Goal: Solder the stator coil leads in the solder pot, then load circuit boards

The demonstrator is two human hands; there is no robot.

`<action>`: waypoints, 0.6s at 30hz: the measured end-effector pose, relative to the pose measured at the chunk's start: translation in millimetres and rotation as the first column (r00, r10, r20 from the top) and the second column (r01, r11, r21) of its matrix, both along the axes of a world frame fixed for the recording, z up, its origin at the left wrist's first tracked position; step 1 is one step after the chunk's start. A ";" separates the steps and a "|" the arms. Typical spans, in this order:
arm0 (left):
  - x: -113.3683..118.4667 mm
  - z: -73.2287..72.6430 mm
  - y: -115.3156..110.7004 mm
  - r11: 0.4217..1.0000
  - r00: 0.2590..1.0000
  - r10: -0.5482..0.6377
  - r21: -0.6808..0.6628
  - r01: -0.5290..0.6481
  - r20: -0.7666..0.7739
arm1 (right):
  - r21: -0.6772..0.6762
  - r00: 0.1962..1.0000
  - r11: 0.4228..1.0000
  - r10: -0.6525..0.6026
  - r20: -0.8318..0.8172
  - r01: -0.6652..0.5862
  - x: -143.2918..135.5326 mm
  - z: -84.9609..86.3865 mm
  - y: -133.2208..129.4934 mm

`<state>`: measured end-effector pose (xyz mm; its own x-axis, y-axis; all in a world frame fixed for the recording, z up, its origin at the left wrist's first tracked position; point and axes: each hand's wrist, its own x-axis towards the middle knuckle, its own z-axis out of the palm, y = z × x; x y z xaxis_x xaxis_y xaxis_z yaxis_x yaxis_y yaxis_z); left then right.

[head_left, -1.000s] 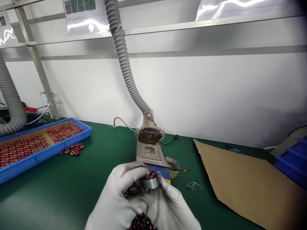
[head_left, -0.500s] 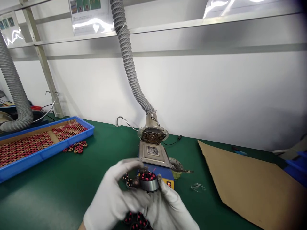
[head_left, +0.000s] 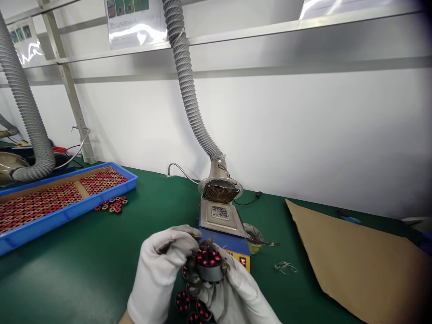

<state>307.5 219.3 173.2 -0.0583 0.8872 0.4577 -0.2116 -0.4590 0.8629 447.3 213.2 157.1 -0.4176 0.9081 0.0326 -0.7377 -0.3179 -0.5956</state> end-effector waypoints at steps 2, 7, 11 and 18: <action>-4.2 5.3 -0.1 0.998 0.999 0.048 -0.030 -0.048 0.024 | -0.017 0.998 0.999 0.029 -0.064 -0.030 0.3 1.4 -6.3; -2.7 20.3 -5.8 0.969 0.975 -0.122 -0.236 0.077 -0.185 | -0.081 0.972 0.994 0.054 -0.228 -0.074 -4.0 1.0 -15.2; 6.9 12.9 -4.8 0.967 0.995 -0.098 -0.235 0.099 0.017 | -0.059 0.981 0.996 0.053 -0.185 -0.065 -8.9 3.5 -16.7; -4.6 19.7 -5.2 0.974 0.997 -0.012 -0.223 0.027 0.071 | -0.113 0.982 0.988 0.087 -0.170 -0.108 -4.6 7.8 -17.9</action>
